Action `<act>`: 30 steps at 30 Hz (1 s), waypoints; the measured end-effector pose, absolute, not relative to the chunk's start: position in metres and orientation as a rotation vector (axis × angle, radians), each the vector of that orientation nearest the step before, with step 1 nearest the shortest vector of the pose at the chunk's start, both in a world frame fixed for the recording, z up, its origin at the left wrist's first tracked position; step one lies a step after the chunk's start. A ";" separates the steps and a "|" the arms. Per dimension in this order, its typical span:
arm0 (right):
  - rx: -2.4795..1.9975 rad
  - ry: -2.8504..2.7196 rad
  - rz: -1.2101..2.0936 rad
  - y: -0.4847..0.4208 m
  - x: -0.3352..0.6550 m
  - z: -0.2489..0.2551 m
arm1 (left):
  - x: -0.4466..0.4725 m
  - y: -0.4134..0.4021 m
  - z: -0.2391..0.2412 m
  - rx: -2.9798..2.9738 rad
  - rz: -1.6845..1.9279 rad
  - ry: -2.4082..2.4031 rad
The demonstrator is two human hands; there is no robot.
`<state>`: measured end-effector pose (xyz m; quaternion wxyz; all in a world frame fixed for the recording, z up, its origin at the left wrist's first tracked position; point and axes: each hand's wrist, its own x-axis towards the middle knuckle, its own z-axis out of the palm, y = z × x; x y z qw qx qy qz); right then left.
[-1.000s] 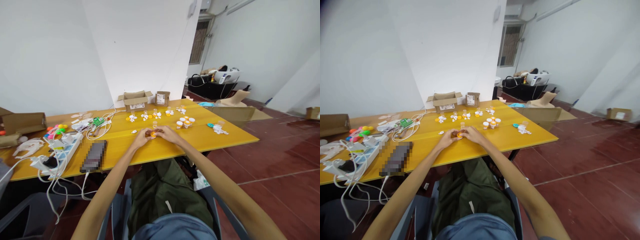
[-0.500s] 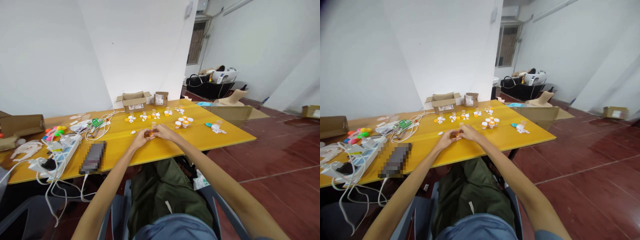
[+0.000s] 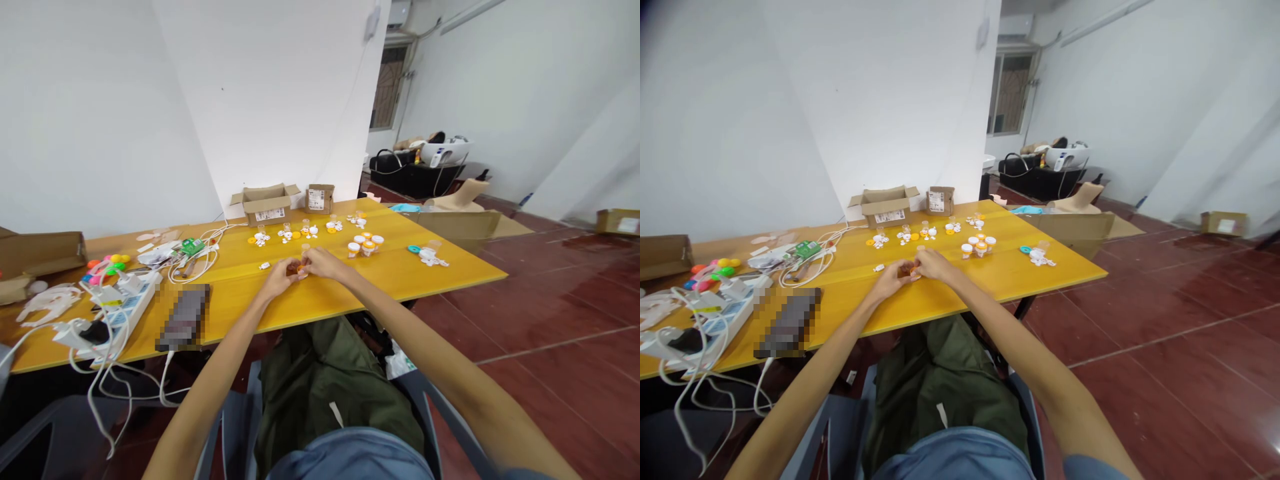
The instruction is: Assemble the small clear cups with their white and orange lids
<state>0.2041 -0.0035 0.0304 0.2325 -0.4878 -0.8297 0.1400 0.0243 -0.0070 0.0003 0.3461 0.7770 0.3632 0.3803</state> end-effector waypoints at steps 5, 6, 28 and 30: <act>-1.339 -2.281 0.400 -0.005 0.203 0.032 | 0.025 -0.007 0.001 2.021 0.973 0.945; -1.347 -2.275 0.418 -0.006 0.203 0.032 | 0.025 -0.007 0.001 2.024 0.975 0.944; -1.045 -1.562 1.248 -0.007 0.204 0.004 | 0.017 -0.008 0.002 1.691 1.064 0.956; -0.993 -1.443 1.329 -0.008 0.203 -0.001 | 0.016 -0.010 0.005 1.656 1.078 0.971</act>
